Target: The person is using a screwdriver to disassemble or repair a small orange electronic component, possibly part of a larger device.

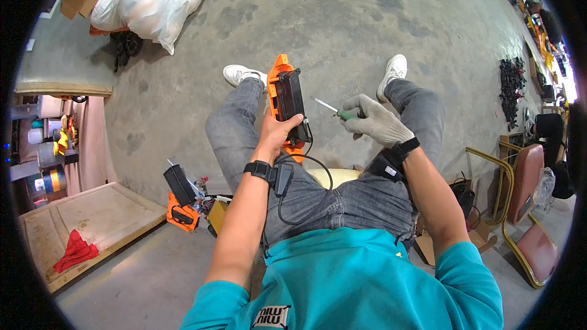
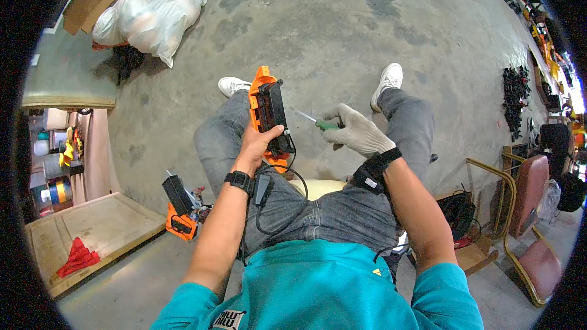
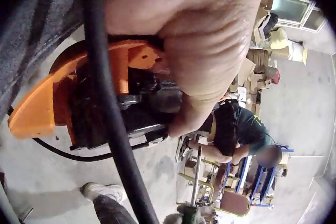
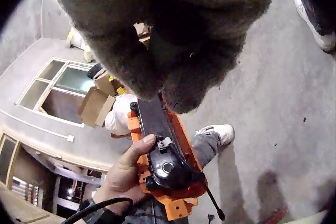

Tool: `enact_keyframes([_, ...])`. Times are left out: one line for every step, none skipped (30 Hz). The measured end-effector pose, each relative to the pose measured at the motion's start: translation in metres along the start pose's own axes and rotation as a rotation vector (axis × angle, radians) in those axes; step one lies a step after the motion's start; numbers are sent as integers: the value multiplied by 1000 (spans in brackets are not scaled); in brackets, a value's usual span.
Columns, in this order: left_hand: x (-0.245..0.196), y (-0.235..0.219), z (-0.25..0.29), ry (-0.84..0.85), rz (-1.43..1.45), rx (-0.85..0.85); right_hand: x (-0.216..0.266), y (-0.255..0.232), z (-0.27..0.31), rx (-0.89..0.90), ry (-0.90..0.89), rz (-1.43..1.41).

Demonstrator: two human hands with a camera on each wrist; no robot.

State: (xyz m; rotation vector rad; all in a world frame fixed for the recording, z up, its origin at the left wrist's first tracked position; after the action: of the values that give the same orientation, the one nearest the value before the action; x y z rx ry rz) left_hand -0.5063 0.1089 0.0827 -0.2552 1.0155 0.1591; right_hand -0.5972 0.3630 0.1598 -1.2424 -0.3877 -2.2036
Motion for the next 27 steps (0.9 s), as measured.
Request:
enact_keyframes([0,-1,0,2,4,-10,-4,1,-2,106,31,-38])
enact_keyframes([0,-1,0,1,6,-11,-8,6,-3,213,62,-75])
enact_keyframes([0,-1,0,6,7,-13,-5,6,-1,215,65,-74])
enact_keyframes([-1,-2,0,11,9,-16,-1,8,3,246,98,-41])
enact_keyframes([-2,-2,0,9,12,-18,0,11,5,278,132,-8])
enact_keyframes([-1,-2,0,-2,45,-16,0,13,6,280,134,-6])
enact_keyframes([1,-2,0,-13,77,-13,-1,15,6,285,147,19])
enact_keyframes([1,-1,-1,-14,79,-14,-2,16,6,287,158,45])
enact_keyframes([2,-1,-1,-23,93,-9,-5,17,5,287,159,45])
enact_keyframes([2,-1,-1,-32,108,-5,-11,20,2,326,120,71])
enact_keyframes([3,-1,-1,-33,108,-5,-13,23,1,365,83,96])
enact_keyframes([3,-1,-1,-33,98,4,-13,24,1,365,84,96])
enact_keyframes([4,-1,-1,-34,88,13,-13,26,1,369,91,94])
enact_keyframes([5,-1,-2,-35,88,13,-13,28,1,373,99,91])
enact_keyframes([5,-1,-2,-34,93,10,-12,29,1,374,100,91])
enact_keyframes([6,-1,-3,-33,99,7,-12,29,2,371,114,102])
enact_keyframes([7,0,-3,-34,99,7,-11,29,2,369,128,113])
enact_keyframes([6,0,-2,-22,112,-4,-11,30,2,369,128,112])
enact_keyframes([4,0,-2,-9,124,-15,-10,30,2,358,135,106])
enact_keyframes([3,0,-1,-9,125,-15,-10,29,1,347,142,99])
enact_keyframes([3,0,-1,-26,129,-3,-9,30,1,348,143,99])
enact_keyframes([3,1,-1,-42,134,8,-8,30,1,354,148,107])
enact_keyframes([2,0,0,-43,134,8,-8,31,1,360,153,116])
enact_keyframes([2,1,1,-49,133,17,-9,31,1,360,154,116])
enact_keyframes([2,1,1,-55,132,26,-10,31,1,359,161,114])
enact_keyframes([1,1,1,-55,132,26,-12,30,1,358,169,113])
enact_keyframes([2,1,1,-49,141,26,-14,30,0,357,169,113])
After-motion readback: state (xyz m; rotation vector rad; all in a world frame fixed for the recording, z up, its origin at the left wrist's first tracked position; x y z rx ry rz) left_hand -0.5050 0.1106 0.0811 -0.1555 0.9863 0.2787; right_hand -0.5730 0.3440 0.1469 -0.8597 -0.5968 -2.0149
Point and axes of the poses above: each hand's wrist, its own z-axis away from the middle knuckle, its own y-axis out of the palm, x = y × z, the point moved 6 cm from there along -z, towards the middle knuckle, and after that the axes turned 10 degrees about -z, right-handed, at the moved point
